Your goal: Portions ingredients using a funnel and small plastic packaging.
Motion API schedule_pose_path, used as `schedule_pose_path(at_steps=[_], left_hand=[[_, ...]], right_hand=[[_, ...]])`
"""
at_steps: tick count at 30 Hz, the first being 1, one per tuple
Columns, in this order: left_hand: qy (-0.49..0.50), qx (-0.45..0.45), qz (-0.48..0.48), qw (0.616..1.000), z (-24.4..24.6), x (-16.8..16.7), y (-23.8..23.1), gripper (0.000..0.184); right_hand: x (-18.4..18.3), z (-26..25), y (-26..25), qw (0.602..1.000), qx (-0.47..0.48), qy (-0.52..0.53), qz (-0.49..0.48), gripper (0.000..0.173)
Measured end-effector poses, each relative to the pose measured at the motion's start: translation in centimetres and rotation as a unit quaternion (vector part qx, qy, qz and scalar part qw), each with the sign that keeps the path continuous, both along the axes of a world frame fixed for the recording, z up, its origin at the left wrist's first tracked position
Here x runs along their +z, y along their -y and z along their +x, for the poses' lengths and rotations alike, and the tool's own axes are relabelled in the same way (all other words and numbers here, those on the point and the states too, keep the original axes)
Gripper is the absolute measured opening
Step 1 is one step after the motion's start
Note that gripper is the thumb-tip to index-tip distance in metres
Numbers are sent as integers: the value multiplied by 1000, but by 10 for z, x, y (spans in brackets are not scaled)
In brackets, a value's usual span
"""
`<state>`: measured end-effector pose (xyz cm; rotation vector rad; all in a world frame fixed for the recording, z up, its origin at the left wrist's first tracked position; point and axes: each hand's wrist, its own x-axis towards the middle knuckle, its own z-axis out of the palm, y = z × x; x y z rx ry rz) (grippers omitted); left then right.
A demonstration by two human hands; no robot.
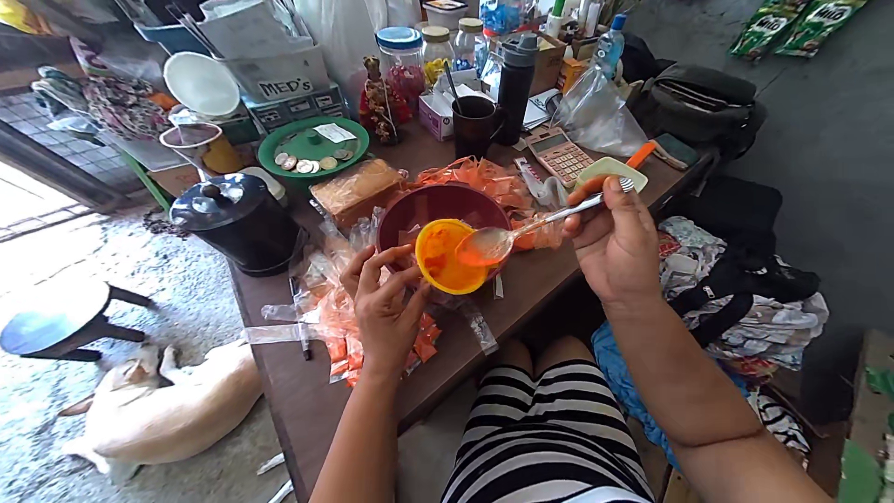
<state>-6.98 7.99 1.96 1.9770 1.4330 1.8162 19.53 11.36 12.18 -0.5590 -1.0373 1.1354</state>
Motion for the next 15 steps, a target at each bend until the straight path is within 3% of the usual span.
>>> schedule_pose_path(at_steps=[4,9,15], left_hand=[[10,16,-10,1000,-2,-1,-1,13],[21,11,-11,1000,-1,-2,-1,16],[27,11,-25,999,-1,-1,-1,18]], right_hand=[[-3,50,-16,995,-80,45,27,37],[-20,107,-30,956,-229,167,69,28],[-73,113,-47,932,-268,243,3,28]])
